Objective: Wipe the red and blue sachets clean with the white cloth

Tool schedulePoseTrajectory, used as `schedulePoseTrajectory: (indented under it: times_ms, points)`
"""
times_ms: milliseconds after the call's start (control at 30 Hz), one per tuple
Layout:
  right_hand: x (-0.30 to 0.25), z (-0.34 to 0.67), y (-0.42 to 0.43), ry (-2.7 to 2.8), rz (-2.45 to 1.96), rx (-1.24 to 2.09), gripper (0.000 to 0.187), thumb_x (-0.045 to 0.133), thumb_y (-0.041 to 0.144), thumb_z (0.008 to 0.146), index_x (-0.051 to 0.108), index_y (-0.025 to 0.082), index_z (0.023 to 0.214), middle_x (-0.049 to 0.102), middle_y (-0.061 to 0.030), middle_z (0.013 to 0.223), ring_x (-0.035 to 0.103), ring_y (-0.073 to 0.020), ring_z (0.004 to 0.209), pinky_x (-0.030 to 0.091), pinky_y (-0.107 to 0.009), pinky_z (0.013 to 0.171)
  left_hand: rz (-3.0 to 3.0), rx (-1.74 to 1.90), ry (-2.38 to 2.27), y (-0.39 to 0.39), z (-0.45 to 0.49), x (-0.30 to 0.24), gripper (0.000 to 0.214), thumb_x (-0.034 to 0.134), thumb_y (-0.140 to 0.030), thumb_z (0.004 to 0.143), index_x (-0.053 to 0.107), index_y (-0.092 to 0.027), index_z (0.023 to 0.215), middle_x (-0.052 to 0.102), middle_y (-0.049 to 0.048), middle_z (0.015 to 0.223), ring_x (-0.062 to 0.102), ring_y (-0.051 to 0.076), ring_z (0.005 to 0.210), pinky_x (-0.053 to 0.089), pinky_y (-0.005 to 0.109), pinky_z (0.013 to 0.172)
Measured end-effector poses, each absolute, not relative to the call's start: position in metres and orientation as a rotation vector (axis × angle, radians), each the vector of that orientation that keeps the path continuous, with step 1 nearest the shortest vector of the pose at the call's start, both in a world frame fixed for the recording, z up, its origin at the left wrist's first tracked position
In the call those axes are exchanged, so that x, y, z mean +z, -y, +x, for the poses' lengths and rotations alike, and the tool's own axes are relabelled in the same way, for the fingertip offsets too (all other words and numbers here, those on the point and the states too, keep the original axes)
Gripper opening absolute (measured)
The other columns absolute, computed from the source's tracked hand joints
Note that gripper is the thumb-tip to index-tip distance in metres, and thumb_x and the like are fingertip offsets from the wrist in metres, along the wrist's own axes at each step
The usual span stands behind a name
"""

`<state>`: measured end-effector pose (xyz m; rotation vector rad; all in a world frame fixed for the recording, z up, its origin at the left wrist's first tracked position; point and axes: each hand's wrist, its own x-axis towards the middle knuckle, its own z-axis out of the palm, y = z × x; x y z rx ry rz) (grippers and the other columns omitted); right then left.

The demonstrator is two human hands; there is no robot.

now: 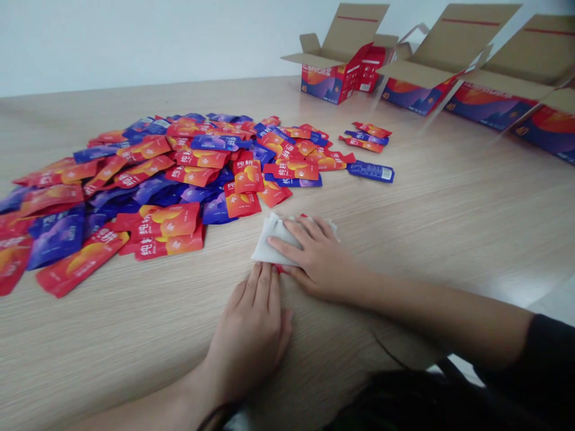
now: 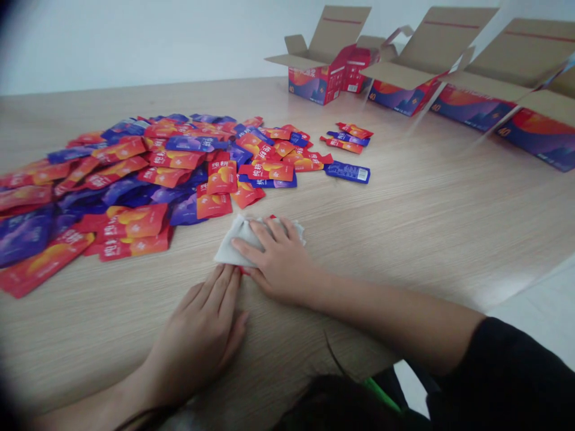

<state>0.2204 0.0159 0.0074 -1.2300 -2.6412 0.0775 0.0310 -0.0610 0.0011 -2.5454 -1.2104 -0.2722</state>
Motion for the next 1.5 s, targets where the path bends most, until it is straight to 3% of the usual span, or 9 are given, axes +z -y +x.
schedulePoseTrajectory:
  times_ms: [167, 333, 533, 700, 867, 1067, 1200, 1400, 1500]
  points:
    - [0.0088, 0.2195, -0.0141, 2.548, -1.363, 0.102, 0.054, 0.044, 0.044, 0.096, 0.047, 0.021, 0.145, 0.039, -0.0166, 0.151, 0.034, -0.0352, 0.134, 0.027, -0.054, 0.109, -2.553, -0.277, 1.208, 0.0606, 0.0317, 0.0030, 0.051, 0.039, -0.025, 0.088, 0.061, 0.008, 0.120, 0.061, 0.0310, 0.126, 0.062, 0.038, 0.116, 0.056, 0.046, 0.087]
    - [0.0075, 0.2169, -0.0102, 2.631, -1.214, 0.111, 0.053, 0.046, 0.042, 0.095, 0.046, 0.025, 0.145, 0.038, -0.0135, 0.152, 0.030, -0.0338, 0.138, 0.018, -0.055, 0.113, -2.550, -0.242, 1.207, 0.0603, 0.0320, 0.0048, 0.050, 0.039, -0.025, 0.088, 0.063, 0.008, 0.118, 0.062, 0.0310, 0.124, 0.064, 0.038, 0.114, 0.057, 0.045, 0.084]
    - [0.0071, 0.2181, -0.0127, 2.481, -1.450, 0.093, 0.052, 0.042, 0.042, 0.097, 0.048, 0.022, 0.144, 0.039, -0.0177, 0.150, 0.035, -0.0357, 0.134, 0.027, -0.054, 0.108, -2.555, -0.256, 1.204, 0.0599, 0.0317, 0.0043, 0.052, 0.040, -0.025, 0.088, 0.061, 0.008, 0.122, 0.059, 0.0309, 0.128, 0.061, 0.038, 0.117, 0.056, 0.046, 0.088]
    - [0.0100, 0.2184, -0.0100, 2.649, -1.176, 0.142, 0.053, 0.047, 0.042, 0.094, 0.047, 0.024, 0.144, 0.040, -0.0134, 0.150, 0.033, -0.0325, 0.136, 0.020, -0.053, 0.112, -2.576, -0.259, 1.219, 0.0596, 0.0312, 0.0047, 0.050, 0.041, -0.025, 0.087, 0.062, 0.006, 0.120, 0.063, 0.0294, 0.124, 0.063, 0.039, 0.114, 0.057, 0.046, 0.086]
    - [0.0102, 0.2231, -0.0168, 2.502, -1.443, 0.134, 0.053, 0.044, 0.041, 0.095, 0.047, 0.021, 0.144, 0.039, -0.0174, 0.150, 0.036, -0.0348, 0.133, 0.029, -0.053, 0.106, -2.564, -0.269, 1.207, 0.0598, 0.0309, 0.0039, 0.052, 0.040, -0.025, 0.088, 0.060, 0.005, 0.124, 0.059, 0.0289, 0.130, 0.061, 0.037, 0.118, 0.056, 0.045, 0.088]
    - [0.0096, 0.2201, -0.0126, 2.609, -1.244, 0.154, 0.053, 0.042, 0.048, 0.097, 0.047, 0.025, 0.144, 0.040, -0.0128, 0.151, 0.033, -0.0330, 0.135, 0.022, -0.053, 0.111, -2.556, -0.276, 1.222, 0.0596, 0.0306, 0.0041, 0.050, 0.040, -0.026, 0.088, 0.061, 0.004, 0.122, 0.062, 0.0266, 0.127, 0.063, 0.036, 0.116, 0.057, 0.044, 0.087]
    - [0.0087, 0.2215, -0.0153, 2.475, -1.475, 0.114, 0.053, 0.041, 0.045, 0.097, 0.048, 0.020, 0.144, 0.040, -0.0180, 0.149, 0.038, -0.0349, 0.131, 0.029, -0.052, 0.106, -2.561, -0.281, 1.206, 0.0595, 0.0302, 0.0036, 0.052, 0.041, -0.026, 0.087, 0.060, 0.006, 0.124, 0.060, 0.0282, 0.130, 0.061, 0.037, 0.117, 0.056, 0.045, 0.087]
    - [0.0073, 0.2171, -0.0087, 2.633, -1.219, 0.132, 0.053, 0.039, 0.048, 0.098, 0.045, 0.026, 0.145, 0.037, -0.0134, 0.153, 0.031, -0.0332, 0.137, 0.019, -0.054, 0.113, -2.557, -0.280, 1.211, 0.0597, 0.0313, 0.0054, 0.048, 0.040, -0.025, 0.088, 0.065, 0.004, 0.117, 0.065, 0.0278, 0.122, 0.065, 0.037, 0.112, 0.057, 0.045, 0.085]
    - [0.0074, 0.2194, -0.0112, 2.537, -1.402, 0.120, 0.053, 0.038, 0.045, 0.098, 0.044, 0.022, 0.146, 0.037, -0.0157, 0.153, 0.032, -0.0333, 0.137, 0.023, -0.054, 0.111, -2.547, -0.296, 1.194, 0.0596, 0.0317, 0.0056, 0.050, 0.039, -0.024, 0.087, 0.062, 0.006, 0.120, 0.062, 0.0293, 0.126, 0.063, 0.037, 0.115, 0.057, 0.044, 0.086]
